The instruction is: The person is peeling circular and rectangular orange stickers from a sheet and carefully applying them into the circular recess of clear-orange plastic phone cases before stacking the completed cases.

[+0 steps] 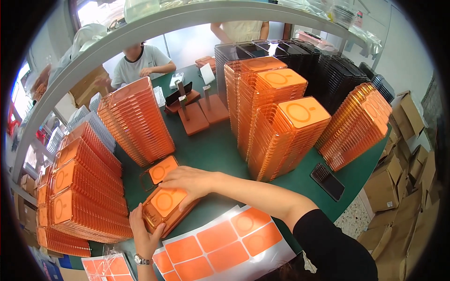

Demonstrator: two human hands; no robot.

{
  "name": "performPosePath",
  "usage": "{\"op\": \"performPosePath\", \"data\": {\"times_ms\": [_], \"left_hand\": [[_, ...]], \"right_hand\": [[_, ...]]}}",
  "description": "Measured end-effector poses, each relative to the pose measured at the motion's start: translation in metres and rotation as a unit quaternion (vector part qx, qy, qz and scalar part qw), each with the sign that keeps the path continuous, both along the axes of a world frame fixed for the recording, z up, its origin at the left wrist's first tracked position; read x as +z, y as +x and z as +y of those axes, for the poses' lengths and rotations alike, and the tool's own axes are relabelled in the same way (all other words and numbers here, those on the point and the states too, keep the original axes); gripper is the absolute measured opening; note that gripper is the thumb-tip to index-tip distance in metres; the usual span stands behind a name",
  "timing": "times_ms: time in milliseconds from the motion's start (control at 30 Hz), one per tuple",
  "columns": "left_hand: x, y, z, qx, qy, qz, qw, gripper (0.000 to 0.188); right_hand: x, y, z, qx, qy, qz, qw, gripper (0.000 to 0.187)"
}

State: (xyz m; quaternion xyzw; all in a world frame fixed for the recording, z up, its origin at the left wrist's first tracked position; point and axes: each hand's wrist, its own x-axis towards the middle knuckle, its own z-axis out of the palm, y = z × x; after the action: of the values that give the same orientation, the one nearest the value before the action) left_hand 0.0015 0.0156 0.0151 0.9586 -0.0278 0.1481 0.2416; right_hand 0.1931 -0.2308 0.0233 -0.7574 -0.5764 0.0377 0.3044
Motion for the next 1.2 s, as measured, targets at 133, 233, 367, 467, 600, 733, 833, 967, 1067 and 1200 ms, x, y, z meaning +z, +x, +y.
{"op": "performPosePath", "data": {"times_ms": [133, 233, 367, 467, 600, 733, 833, 967, 1067, 1200], "left_hand": [[-0.011, -0.002, 0.011, 0.008, -0.042, -0.079, 0.996, 0.095], [0.026, 0.007, -0.016, 0.015, -0.144, -0.165, 0.976, 0.1], [0.075, -0.028, -0.04, -0.005, -0.191, -0.254, 0.948, 0.107], [0.072, -0.093, -0.053, 0.034, -0.215, -0.034, 0.975, 0.1], [0.012, -0.183, -0.078, 0.048, -0.095, 0.058, 0.993, 0.081], [-0.008, -0.227, -0.108, 0.032, 0.057, 0.054, 0.996, 0.082], [-0.03, -0.248, -0.119, 0.041, 0.021, 0.121, 0.992, 0.091], [-0.03, -0.252, -0.125, 0.036, 0.047, 0.112, 0.992, 0.091], [-0.028, -0.249, -0.127, 0.053, 0.044, 0.121, 0.99, 0.089], [-0.028, -0.249, -0.124, 0.128, 0.1, 0.122, 0.979, 0.091]], "right_hand": [[0.013, 0.001, 0.011, 0.034, -0.006, 0.035, 0.999, 0.094], [0.033, -0.008, 0.001, 0.02, 0.055, 0.074, 0.996, 0.088], [0.072, -0.048, -0.037, 0.021, 0.261, 0.439, 0.86, 0.07], [0.089, -0.085, -0.089, 0.038, 0.301, 0.619, 0.725, 0.08], [0.092, -0.119, -0.119, 0.189, 0.41, 0.65, 0.611, 0.117], [0.094, -0.136, -0.147, 0.225, 0.428, 0.63, 0.607, 0.124], [0.094, -0.149, -0.16, 0.254, 0.433, 0.642, 0.58, 0.124], [0.098, -0.16, -0.179, 0.25, 0.437, 0.631, 0.59, 0.123], [0.101, -0.159, -0.194, 0.246, 0.438, 0.616, 0.607, 0.123], [0.118, -0.156, -0.223, 0.211, 0.425, 0.601, 0.643, 0.115]]}}
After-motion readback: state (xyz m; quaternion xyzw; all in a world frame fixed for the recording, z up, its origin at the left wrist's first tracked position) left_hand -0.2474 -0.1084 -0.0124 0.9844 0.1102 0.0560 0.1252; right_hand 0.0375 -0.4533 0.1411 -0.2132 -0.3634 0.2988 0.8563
